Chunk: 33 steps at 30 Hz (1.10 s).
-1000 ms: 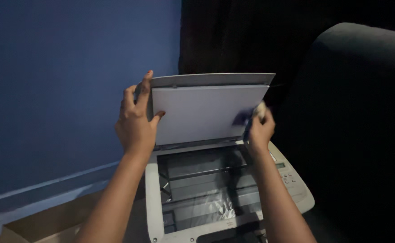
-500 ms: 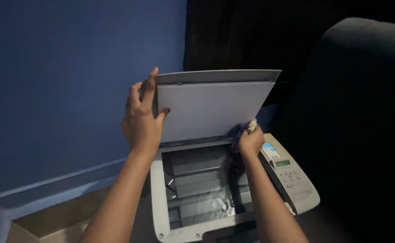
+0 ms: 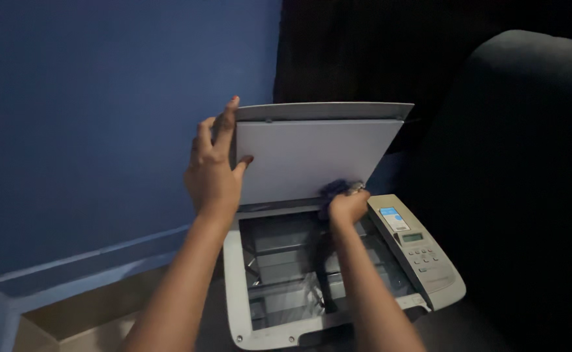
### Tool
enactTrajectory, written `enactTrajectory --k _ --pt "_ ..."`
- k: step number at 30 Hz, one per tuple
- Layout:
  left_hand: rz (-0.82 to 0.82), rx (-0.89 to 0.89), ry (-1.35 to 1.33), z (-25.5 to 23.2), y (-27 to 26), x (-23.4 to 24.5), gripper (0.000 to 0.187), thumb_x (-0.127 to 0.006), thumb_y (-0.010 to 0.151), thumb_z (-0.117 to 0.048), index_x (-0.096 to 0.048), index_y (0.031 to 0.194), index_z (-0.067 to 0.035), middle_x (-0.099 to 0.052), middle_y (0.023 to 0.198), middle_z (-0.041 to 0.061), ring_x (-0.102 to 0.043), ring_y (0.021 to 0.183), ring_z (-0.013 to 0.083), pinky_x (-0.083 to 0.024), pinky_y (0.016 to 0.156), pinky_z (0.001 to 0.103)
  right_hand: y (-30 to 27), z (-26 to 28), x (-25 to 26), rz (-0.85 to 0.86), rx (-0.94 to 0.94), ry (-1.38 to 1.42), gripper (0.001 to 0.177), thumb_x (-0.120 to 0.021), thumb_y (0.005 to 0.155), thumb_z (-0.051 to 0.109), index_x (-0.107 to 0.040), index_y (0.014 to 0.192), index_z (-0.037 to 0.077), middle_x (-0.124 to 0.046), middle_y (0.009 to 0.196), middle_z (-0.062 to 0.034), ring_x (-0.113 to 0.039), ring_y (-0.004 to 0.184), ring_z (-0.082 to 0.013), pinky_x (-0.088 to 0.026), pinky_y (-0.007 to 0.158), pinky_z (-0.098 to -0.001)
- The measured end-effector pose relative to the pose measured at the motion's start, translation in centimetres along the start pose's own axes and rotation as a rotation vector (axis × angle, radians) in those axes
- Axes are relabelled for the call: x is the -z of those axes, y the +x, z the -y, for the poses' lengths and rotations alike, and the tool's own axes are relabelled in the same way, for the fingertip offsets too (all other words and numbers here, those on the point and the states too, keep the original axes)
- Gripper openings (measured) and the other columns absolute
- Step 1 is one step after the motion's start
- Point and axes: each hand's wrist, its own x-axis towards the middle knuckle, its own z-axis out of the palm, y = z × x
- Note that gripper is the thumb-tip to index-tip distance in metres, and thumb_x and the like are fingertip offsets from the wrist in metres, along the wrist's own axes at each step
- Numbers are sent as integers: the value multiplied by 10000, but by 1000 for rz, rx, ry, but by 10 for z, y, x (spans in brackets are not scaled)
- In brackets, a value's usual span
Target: The person opens the printer lid and wipes the glass scanner bed and the underside of the lid with a cloth. The person then closes the lid and wipes the top and front surfaces of the printer.
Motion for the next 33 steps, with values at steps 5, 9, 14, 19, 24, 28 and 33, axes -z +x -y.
enactTrajectory --k 5,9,14,19,24,28,33 --pt "10 14 17 -1 0 1 1121 -902 663 -224 -265 1538 -514 -545 1384 17 -648 1181 232 -629 867 348 -43 0 -13 103 92 109 409 -692 803 32 -529 1167 -61 -681 1095 -317 -680 1028 -481 -528 927 -499" --pt "21 15 0 0 0 2 1116 -899 672 -218 -262 1538 -517 -545 1387 5 -646 1188 233 -625 872 348 -57 6 3 51 187 78 296 -710 874 79 -603 1128 -28 -688 1098 -282 -669 1044 -471 -517 923 -506" --pt "-11 -12 -17 -2 1 6 1133 -894 654 -199 -258 1537 -516 -554 1364 -2 -648 1204 220 -623 896 323 -20 34 51 -179 245 172 353 -734 838 52 -631 1171 -5 -703 1098 -210 -689 1030 -379 -531 916 -454" --pt "15 2 -1 0 0 3 1119 -900 671 -211 -262 1539 -516 -552 1365 -5 -662 1162 217 -626 868 334 -14 63 61 -198 512 470 442 -697 904 14 -639 1342 12 -643 1242 -171 -678 1147 -293 -551 990 -397" --pt "2 -11 5 -1 -2 5 1123 -909 664 -220 -270 1542 -505 -549 1353 3 -661 1159 223 -624 873 335 -44 36 39 -172 381 355 432 -721 851 -29 -678 1280 -18 -689 1133 -175 -679 1082 -271 -524 975 -369" --pt "-14 -23 -6 -3 -1 9 1135 -911 646 -200 -282 1543 -497 -557 1343 -5 -658 1175 223 -622 897 329 -31 35 29 -124 47 383 388 -686 900 4 -713 1287 19 -735 1128 -143 -732 1047 -224 -564 915 -310" --pt "-11 3 22 -3 0 2 1117 -912 653 -220 -287 1535 -504 -561 1352 -1 -657 1164 225 -628 854 328 -25 74 36 -252 429 384 348 -689 876 -34 -675 1223 -45 -621 1226 -179 -659 1125 -269 -566 924 -361"
